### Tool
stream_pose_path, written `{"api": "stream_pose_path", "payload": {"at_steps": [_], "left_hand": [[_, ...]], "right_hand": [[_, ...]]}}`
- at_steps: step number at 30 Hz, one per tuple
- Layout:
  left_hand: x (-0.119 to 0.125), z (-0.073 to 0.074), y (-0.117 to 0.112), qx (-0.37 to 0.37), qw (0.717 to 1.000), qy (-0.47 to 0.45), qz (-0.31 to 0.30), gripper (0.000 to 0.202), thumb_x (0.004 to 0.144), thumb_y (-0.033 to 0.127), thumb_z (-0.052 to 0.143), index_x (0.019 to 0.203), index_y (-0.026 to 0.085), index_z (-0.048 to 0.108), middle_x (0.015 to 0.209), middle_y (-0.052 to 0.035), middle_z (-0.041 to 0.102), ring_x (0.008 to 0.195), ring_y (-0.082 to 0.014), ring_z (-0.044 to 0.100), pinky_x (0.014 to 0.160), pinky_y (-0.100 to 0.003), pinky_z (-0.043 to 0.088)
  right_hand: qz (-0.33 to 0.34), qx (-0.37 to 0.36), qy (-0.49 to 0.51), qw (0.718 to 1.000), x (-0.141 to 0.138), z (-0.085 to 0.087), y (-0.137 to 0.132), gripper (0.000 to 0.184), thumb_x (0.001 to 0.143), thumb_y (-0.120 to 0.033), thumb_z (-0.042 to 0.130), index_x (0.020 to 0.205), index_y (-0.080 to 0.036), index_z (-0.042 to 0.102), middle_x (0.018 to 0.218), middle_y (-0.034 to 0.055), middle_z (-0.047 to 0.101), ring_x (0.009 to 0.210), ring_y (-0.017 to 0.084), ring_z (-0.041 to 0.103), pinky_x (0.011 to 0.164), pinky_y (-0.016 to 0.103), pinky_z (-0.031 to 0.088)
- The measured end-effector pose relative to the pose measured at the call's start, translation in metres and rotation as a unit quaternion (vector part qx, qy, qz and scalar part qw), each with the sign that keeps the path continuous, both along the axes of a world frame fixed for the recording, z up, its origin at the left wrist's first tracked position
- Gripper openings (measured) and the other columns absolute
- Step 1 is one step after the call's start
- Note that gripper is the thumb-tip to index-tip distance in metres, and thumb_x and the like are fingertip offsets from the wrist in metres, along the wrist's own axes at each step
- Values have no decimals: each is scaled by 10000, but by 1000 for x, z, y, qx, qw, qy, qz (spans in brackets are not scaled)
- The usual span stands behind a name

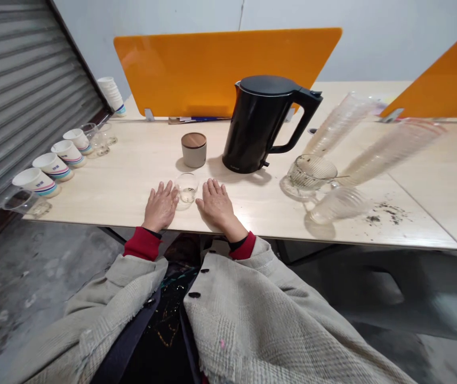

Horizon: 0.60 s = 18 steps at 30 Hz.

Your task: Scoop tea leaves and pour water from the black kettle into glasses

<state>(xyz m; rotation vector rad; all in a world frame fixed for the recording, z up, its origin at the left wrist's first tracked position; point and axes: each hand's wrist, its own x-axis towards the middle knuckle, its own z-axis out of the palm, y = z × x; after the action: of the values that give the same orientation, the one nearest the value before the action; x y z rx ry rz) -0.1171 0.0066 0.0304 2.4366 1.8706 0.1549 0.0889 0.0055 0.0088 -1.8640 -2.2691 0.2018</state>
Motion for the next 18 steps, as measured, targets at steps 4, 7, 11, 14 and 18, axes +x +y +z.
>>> {"api": "stream_pose_path", "payload": {"at_steps": [4, 7, 11, 14, 18], "left_hand": [[2, 2, -1, -5, 1000, 3, 3, 615, 1149, 347, 263, 1720, 220, 456, 1841, -78, 369, 1742, -344, 260, 1416, -600, 224], [2, 2, -2, -2, 1000, 3, 5, 614, 1149, 347, 267, 1718, 221, 461, 1838, -79, 374, 1741, -347, 264, 1417, -601, 226], [0, 0, -2, 6, 1000, -3, 2, 609, 1150, 352, 272, 1712, 234, 473, 1835, -67, 382, 1740, -347, 267, 1416, -601, 231], [0, -2, -2, 7, 1000, -8, -1, 617, 1150, 349, 264, 1716, 200, 462, 1835, -80, 379, 1740, -350, 264, 1420, -595, 224], [1, -6, -5, 26, 999, -22, 8, 602, 1144, 333, 286, 1683, 166, 497, 1807, -118, 430, 1726, -330, 309, 1413, -569, 262]], "right_hand": [[-6, -8, -8, 1000, -2, 2, -1, 728, 1111, -383, 411, 1710, 29, 385, 1825, 255, 311, 1736, 385, 265, 1411, 594, 214], [-4, 0, -6, 1000, -2, 2, -1, 722, 1108, -377, 410, 1698, 38, 401, 1816, 270, 321, 1731, 393, 280, 1408, 607, 219], [7, 19, 25, 999, 5, -4, 0, 736, 1104, -410, 430, 1692, 32, 408, 1799, 286, 351, 1714, 404, 320, 1396, 633, 245], [28, 36, 85, 995, 13, -10, 3, 808, 1086, -486, 517, 1726, -16, 367, 1800, 277, 362, 1706, 391, 344, 1390, 619, 280], [47, 44, 174, 983, 15, -14, 8, 935, 1016, -571, 683, 1766, -135, 332, 1784, 248, 421, 1662, 376, 423, 1348, 581, 385]]}}
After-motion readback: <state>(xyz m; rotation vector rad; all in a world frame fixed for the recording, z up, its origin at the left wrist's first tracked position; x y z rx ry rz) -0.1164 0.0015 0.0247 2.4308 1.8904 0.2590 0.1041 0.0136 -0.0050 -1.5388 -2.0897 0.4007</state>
